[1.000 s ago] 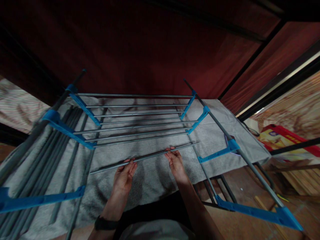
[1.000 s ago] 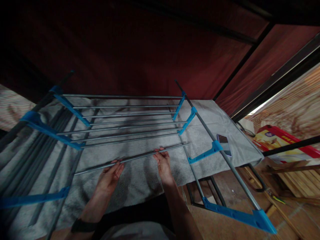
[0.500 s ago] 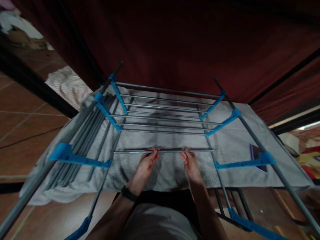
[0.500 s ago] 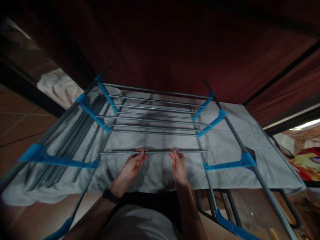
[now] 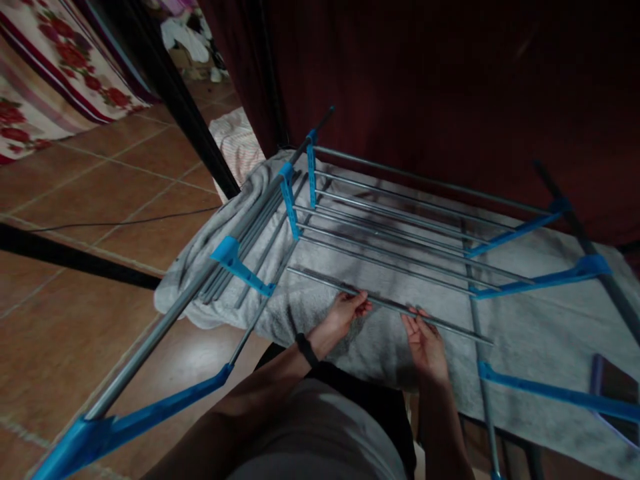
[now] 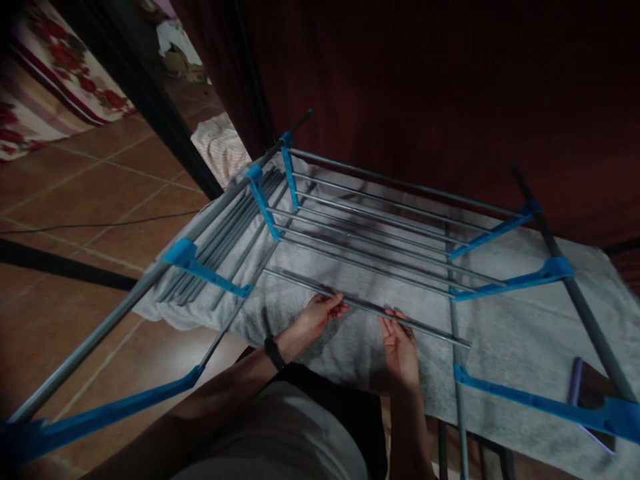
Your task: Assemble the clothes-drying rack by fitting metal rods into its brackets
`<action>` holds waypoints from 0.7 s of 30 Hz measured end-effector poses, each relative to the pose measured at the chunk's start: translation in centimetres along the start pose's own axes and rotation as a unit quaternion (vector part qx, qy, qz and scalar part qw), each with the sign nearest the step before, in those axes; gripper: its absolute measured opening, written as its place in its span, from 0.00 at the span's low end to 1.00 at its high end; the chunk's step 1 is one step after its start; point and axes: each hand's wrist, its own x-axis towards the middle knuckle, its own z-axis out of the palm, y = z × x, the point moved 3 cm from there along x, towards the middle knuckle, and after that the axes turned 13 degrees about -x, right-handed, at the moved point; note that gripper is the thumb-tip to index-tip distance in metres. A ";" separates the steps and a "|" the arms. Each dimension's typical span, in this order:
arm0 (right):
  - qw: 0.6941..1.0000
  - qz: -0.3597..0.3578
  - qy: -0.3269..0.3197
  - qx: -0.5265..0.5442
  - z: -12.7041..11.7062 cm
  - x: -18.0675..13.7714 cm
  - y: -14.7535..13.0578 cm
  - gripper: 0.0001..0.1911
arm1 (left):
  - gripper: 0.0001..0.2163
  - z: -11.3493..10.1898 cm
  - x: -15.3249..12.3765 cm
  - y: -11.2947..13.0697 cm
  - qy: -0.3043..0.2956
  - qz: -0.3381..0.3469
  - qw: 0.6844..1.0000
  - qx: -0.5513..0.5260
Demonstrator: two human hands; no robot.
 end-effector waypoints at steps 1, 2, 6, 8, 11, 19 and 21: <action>1.000 0.003 0.000 -0.008 -0.1 0.1 0.1 0.18 | 0.18 0.1 0.0 0.0 -0.006 0.001 1.000 0.004; 1.000 0.006 0.002 -0.016 -0.1 0.2 0.1 0.17 | 0.18 0.1 0.0 0.0 -0.011 0.002 1.000 0.008; 0.999 0.012 0.018 -0.036 -0.4 0.6 0.2 0.19 | 0.21 0.1 -0.1 0.1 -0.024 0.005 0.999 0.024; 0.999 0.009 0.009 -0.039 -0.6 0.6 0.1 0.19 | 0.23 0.0 -0.2 0.1 -0.029 0.006 0.999 0.036; 1.000 0.001 -0.010 -0.027 -0.7 0.5 -0.1 0.16 | 0.26 0.2 -0.3 0.0 -0.039 -0.010 0.996 0.076; 0.999 -0.023 -0.030 0.003 -1.1 0.4 -0.1 0.11 | 0.25 0.7 -0.6 0.0 -0.036 0.020 0.974 0.222; 0.999 -0.023 -0.041 0.011 -1.4 0.4 -0.1 0.09 | 0.24 0.5 -1.0 0.4 -0.062 0.054 0.957 0.278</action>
